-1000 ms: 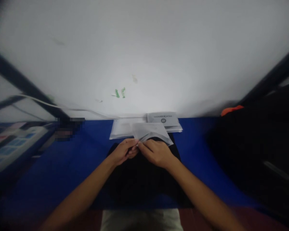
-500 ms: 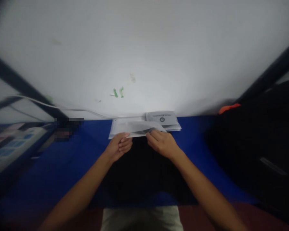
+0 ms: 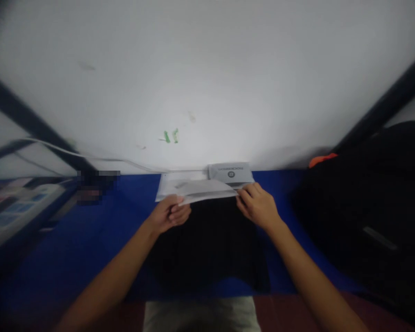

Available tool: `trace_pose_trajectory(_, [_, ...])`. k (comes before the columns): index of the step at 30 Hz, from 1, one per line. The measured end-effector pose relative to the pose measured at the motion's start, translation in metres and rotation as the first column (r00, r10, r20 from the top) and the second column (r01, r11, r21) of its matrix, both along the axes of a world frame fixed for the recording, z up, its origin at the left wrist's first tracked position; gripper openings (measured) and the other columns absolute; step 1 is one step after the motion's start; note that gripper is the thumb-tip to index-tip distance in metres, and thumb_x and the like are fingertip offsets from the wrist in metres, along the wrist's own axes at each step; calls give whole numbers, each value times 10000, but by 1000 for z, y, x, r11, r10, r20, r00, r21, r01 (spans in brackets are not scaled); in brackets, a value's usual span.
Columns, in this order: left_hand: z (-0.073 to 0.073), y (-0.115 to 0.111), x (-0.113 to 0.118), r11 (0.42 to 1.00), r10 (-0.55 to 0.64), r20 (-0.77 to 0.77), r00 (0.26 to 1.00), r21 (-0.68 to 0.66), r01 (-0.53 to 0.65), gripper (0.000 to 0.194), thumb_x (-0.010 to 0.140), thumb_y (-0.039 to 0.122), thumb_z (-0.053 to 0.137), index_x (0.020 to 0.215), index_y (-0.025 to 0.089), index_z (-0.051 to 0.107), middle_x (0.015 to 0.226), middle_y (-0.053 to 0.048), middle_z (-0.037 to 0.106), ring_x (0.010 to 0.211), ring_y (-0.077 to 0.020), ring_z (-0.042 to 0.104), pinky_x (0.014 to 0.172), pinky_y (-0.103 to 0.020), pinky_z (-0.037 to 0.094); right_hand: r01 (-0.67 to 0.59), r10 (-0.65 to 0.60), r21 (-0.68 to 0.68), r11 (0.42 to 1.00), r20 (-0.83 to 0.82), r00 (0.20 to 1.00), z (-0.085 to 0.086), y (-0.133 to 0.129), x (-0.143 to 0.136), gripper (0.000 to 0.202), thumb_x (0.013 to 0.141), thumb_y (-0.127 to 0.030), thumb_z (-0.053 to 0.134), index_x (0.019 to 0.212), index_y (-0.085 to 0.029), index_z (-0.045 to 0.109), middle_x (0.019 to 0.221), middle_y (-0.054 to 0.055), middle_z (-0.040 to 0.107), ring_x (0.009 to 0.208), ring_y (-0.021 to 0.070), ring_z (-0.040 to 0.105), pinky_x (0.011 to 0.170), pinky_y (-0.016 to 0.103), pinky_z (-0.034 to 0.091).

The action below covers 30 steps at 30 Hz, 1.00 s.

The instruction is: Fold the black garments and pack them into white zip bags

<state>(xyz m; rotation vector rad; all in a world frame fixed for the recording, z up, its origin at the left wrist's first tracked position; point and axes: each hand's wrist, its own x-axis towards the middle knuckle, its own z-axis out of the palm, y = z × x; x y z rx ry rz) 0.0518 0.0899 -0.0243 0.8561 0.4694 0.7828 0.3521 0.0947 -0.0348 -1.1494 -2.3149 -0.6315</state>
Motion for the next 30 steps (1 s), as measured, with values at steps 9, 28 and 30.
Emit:
trace_pose_trajectory(9, [-9, -17, 13, 931, -334, -195, 922, 84, 354, 478, 770, 562, 667, 563, 143, 565, 554, -50, 572, 501, -136, 516, 489, -258, 355, -290, 276, -165, 943, -100, 956, -17, -14, -53, 601, 808, -100, 504, 1403, -77, 418, 1296, 213, 593, 1161, 304, 575, 935, 451, 512])
trace_pose_trajectory(28, [-36, -9, 30, 840, -336, -580, 742, 171, 514, 450, 752, 599, 684, 772, 161, 579, 652, 8, 602, 578, -103, 563, 528, -207, 439, 160, -77, -499, 852, 182, 980, -19, 99, -32, 808, 878, -639, 447, 1539, -284, 147, 1607, 161, 127, 1431, 466, 145, 1000, 781, 141])
trace_pose_trajectory(30, [-38, -9, 31, 838, -317, -599, 736, 186, 512, 448, 766, 603, 666, 772, 164, 576, 647, 11, 595, 567, -102, 558, 518, -206, 439, 175, -101, -525, 833, 168, 981, -26, 96, -39, 834, 838, -741, 405, 1529, -342, 161, 1616, 137, 99, 1432, 493, 73, 967, 815, 93])
